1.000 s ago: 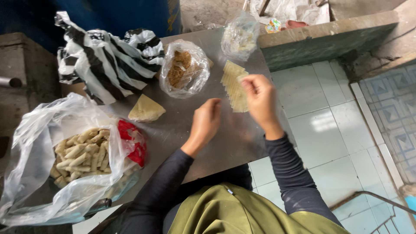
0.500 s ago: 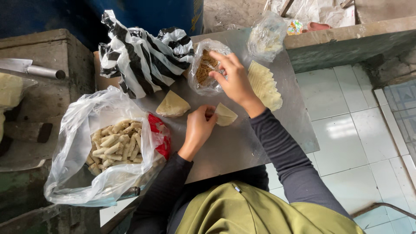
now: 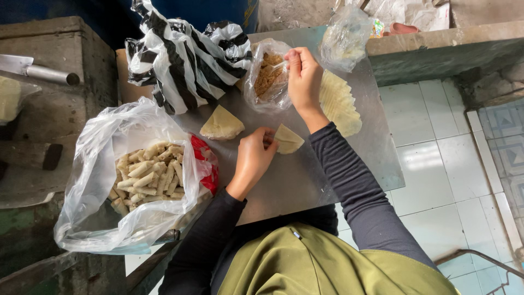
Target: The person tears pieces from a block of dough on a metal table and folds and presses each piece, building a row of crimped dough pieces. They then spoon brown filling from a plastic bag onto a folded dough piece and continue folding and arranging the dough pieces.
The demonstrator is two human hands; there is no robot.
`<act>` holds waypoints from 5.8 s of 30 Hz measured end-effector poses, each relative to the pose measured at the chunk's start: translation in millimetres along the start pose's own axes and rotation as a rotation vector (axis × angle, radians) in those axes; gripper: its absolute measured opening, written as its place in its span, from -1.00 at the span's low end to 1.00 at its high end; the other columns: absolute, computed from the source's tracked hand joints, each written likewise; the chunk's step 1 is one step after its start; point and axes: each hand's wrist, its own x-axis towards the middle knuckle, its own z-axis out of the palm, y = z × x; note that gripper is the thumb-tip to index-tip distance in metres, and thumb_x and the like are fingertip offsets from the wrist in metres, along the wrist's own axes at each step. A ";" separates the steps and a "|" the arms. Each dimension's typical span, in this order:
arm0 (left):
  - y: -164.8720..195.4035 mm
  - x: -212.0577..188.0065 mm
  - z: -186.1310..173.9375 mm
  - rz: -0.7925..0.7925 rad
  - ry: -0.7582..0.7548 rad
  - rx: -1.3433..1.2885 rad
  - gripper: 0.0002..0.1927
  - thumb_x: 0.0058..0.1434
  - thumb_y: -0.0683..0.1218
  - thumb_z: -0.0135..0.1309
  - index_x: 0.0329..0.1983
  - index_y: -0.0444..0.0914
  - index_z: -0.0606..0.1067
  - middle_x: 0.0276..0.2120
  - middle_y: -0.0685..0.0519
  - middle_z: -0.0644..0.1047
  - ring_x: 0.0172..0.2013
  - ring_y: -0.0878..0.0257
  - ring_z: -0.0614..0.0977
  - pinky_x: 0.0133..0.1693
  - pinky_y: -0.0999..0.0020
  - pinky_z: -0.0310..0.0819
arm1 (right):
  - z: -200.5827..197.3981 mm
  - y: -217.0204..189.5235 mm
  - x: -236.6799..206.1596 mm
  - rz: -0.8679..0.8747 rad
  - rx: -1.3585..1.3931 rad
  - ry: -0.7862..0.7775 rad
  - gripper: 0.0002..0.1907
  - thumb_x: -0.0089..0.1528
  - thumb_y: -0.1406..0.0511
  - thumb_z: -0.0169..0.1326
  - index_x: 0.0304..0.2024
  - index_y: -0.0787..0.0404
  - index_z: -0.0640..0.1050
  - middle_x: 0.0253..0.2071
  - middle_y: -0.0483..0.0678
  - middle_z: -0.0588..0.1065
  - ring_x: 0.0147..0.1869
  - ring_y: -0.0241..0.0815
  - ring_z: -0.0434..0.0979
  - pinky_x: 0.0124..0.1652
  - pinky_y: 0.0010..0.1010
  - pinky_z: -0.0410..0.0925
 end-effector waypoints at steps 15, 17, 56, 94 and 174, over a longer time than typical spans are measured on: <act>-0.2 1.3 -4.8 -0.017 -0.008 -0.041 -0.73 0.13 -0.22 0.17 -0.08 -0.37 0.54 -0.36 -0.06 0.66 -0.35 0.18 0.74 -0.29 0.34 0.60 | -91.4 14.4 -48.4 0.531 0.720 0.036 -0.75 0.51 0.23 -0.06 -0.19 0.26 0.49 -0.39 -0.16 0.39 -0.39 -0.38 0.36 -0.41 -0.54 0.25; -1.0 0.7 -5.9 -0.005 -0.012 -0.030 -0.71 0.11 -0.22 0.17 -0.08 -0.36 0.54 -0.35 -0.06 0.66 -0.35 0.18 0.73 -0.29 0.34 0.60 | -105.7 8.0 -77.1 0.578 0.696 -0.010 -0.78 0.49 0.24 -0.06 -0.16 0.25 0.49 -0.35 -0.15 0.40 -0.36 -0.36 0.36 -0.37 -0.52 0.26; 7.0 -3.4 -1.2 0.039 -0.048 -0.035 -0.73 0.16 -0.25 0.09 -0.05 -0.36 0.55 -0.30 -0.04 0.69 -0.26 0.22 0.76 -0.21 0.37 0.61 | -114.7 -34.3 -101.1 0.075 0.336 -0.055 -0.82 0.56 0.35 -0.13 0.02 0.29 0.49 -0.17 -0.12 0.46 -0.18 -0.36 0.42 -0.14 -0.48 0.39; 1.3 -7.7 -5.8 0.421 -0.106 0.441 -0.87 0.04 -0.16 0.19 -0.31 -0.19 0.56 -0.33 0.05 0.62 -0.32 -0.01 0.65 -0.37 0.14 0.48 | -73.3 -68.7 -161.1 0.016 -0.301 -0.335 -0.70 0.21 0.58 0.08 0.00 0.33 0.53 -0.02 0.11 0.50 -0.02 0.14 0.56 -0.10 -0.18 0.44; -19.8 33.9 44.2 0.340 0.352 0.681 -0.79 0.19 0.04 0.19 -0.23 -0.16 0.56 -0.24 -0.02 0.51 -0.13 -0.02 0.50 -0.12 -0.02 0.26 | -65.0 8.5 -100.9 -0.009 -0.534 -0.172 -0.84 0.32 0.28 0.22 -0.17 0.11 0.48 -0.08 -0.03 0.34 0.08 0.04 0.32 0.01 -0.09 0.18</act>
